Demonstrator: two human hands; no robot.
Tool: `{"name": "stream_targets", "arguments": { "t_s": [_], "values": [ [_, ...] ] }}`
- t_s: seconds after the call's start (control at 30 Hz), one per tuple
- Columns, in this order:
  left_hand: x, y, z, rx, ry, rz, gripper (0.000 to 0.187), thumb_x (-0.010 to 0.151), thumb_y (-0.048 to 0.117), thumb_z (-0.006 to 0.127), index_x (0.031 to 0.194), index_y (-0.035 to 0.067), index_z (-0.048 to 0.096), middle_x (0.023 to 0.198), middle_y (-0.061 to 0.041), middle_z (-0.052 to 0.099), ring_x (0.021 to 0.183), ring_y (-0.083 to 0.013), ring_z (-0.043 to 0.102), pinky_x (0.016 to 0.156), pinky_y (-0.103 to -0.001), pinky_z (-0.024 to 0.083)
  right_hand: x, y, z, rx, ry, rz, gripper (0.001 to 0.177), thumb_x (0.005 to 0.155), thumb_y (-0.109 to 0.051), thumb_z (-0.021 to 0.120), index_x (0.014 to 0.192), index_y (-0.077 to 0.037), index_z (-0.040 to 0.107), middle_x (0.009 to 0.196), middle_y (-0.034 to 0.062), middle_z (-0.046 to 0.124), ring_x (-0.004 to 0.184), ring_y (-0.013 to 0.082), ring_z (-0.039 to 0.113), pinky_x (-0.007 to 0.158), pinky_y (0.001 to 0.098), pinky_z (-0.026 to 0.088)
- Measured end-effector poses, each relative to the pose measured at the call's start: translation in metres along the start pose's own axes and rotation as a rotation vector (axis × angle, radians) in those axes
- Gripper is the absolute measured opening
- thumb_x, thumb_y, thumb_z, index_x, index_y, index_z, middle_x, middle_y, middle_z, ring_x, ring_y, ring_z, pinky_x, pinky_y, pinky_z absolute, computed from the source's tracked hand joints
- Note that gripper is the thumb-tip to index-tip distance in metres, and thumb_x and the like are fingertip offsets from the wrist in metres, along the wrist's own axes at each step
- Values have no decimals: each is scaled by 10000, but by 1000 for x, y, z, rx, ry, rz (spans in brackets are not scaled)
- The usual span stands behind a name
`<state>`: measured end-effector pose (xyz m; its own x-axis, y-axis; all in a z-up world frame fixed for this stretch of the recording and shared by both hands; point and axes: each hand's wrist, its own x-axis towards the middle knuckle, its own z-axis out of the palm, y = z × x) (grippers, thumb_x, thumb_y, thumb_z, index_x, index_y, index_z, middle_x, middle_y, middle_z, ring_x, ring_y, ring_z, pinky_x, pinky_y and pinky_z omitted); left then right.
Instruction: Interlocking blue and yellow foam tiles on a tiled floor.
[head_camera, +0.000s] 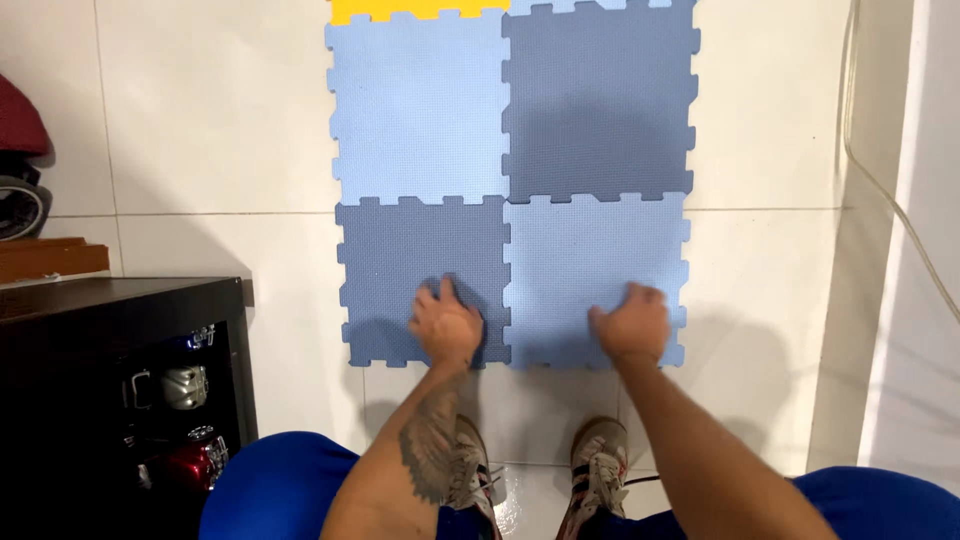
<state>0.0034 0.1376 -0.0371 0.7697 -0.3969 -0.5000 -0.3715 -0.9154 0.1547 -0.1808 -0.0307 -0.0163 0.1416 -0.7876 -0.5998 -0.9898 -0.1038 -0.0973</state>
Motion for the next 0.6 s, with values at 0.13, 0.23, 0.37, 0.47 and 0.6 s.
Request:
{"name": "stream_targets", "arguments": {
  "t_s": [0.13, 0.23, 0.37, 0.47, 0.6],
  "values": [
    [8, 0, -5, -75, -145, -177, 813, 821, 371, 771, 1526, 245, 387, 1548, -190, 248, 1367, -410, 329, 1085, -573, 341, 18, 18, -13, 51, 15, 235, 911, 726, -482, 878, 1440, -72, 490, 1487, 188, 418, 1305, 380, 505, 1044, 513, 476],
    [21, -13, 8, -197, -213, -226, 906, 764, 364, 820, 1545, 277, 368, 1600, -159, 187, 1424, -417, 262, 1138, -539, 340, 32, 40, -1, 156, -4, 347, 976, 700, -485, 912, 1453, -47, 473, 1480, 202, 414, 1321, 401, 486, 1048, 520, 478],
    [43, -39, 28, -363, -271, -230, 916, 703, 285, 829, 1531, 295, 438, 1601, -134, 221, 1445, -406, 249, 1196, -492, 332, 46, 56, 10, 299, -23, 377, 915, 696, -412, 908, 1445, -69, 509, 1460, 208, 417, 1322, 415, 487, 1048, 517, 496],
    [42, -38, 26, -390, -287, -213, 917, 683, 253, 824, 1519, 298, 450, 1594, -125, 231, 1447, -397, 245, 1192, -485, 335, 47, 58, 7, 295, -28, 369, 879, 692, -352, 901, 1438, -92, 514, 1457, 196, 405, 1312, 408, 489, 1044, 507, 501],
    [16, -14, 3, -251, -184, -163, 887, 696, 254, 805, 1503, 237, 439, 1561, -148, 290, 1385, -394, 342, 1150, -477, 366, 42, 50, 3, 151, 16, 291, 812, 697, -293, 897, 1396, -90, 537, 1442, 192, 409, 1280, 407, 492, 1030, 490, 489]
  ]
}}
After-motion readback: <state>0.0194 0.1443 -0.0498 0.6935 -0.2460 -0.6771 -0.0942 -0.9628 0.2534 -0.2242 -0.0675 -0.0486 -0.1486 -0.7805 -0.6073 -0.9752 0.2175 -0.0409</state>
